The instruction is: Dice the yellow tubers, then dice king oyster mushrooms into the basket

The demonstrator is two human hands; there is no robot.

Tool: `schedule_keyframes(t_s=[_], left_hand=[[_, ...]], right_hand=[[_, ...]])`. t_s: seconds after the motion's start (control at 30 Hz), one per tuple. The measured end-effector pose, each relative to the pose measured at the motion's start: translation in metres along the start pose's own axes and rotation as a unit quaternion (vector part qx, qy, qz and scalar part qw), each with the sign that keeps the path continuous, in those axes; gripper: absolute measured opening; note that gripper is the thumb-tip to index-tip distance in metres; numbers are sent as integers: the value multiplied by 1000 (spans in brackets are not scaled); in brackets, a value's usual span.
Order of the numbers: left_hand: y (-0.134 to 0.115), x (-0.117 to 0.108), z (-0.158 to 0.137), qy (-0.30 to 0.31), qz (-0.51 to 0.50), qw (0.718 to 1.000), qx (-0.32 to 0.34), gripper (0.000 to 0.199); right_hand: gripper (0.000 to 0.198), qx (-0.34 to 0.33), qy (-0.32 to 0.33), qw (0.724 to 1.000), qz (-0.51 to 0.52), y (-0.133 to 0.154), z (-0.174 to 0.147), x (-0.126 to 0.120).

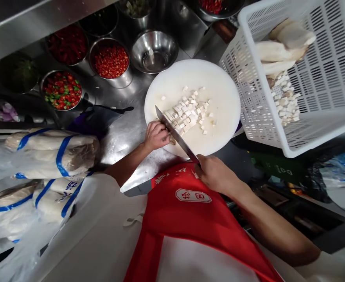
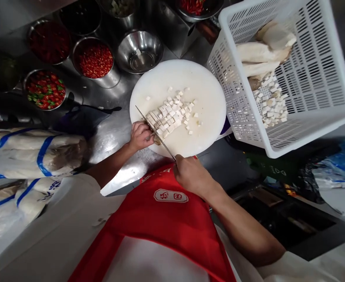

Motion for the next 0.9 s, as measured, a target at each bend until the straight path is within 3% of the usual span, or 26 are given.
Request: schedule_keyframes(t_s=[0.17, 0.3, 0.4, 0.5, 0.6, 0.7, 0.77, 0.83, 0.9], left_hand=[[-3, 4, -7, -1, 7, 1000, -26, 10], [-10, 1, -10, -45, 3, 998, -50, 12], [-18, -7, -9, -64, -25, 996, -49, 14], [-26, -18, -6, -74, -60, 993, -70, 19], [-31, -27, -9, -149, -53, 971, -178, 22], [-41, -26, -20, -223, -24, 925, -309, 18], [-53, -18, -28, -210, -25, 915, -343, 14], [-69, -9, -31, -170, -26, 927, -334, 17], [-81, 0, -31, -143, -18, 936, -320, 23]], right_hand=[[25, 24, -32, 999, 9, 2, 29, 34], [22, 0, -78, 995, 59, -7, 33, 43], [21, -7, -148, 974, 172, -17, 21, 36], [23, 20, -205, 936, 286, -27, 4, 26], [19, 40, -219, 903, 369, -38, -12, 17], [14, 33, -217, 882, 416, -53, -23, 13], [32, 10, -223, 873, 434, -64, -30, 14], [63, -22, -227, 868, 440, -75, -34, 19], [80, -48, -226, 877, 422, -85, -36, 26]])
Point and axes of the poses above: each hand's wrist, its own z-axis towards the middle knuckle, its own x-axis out of the palm, y = z × x, the point moved 2 cm from there along z, towards the middle knuckle, and after that the axes turned 12 degrees about -y, right-handed, at the moved point
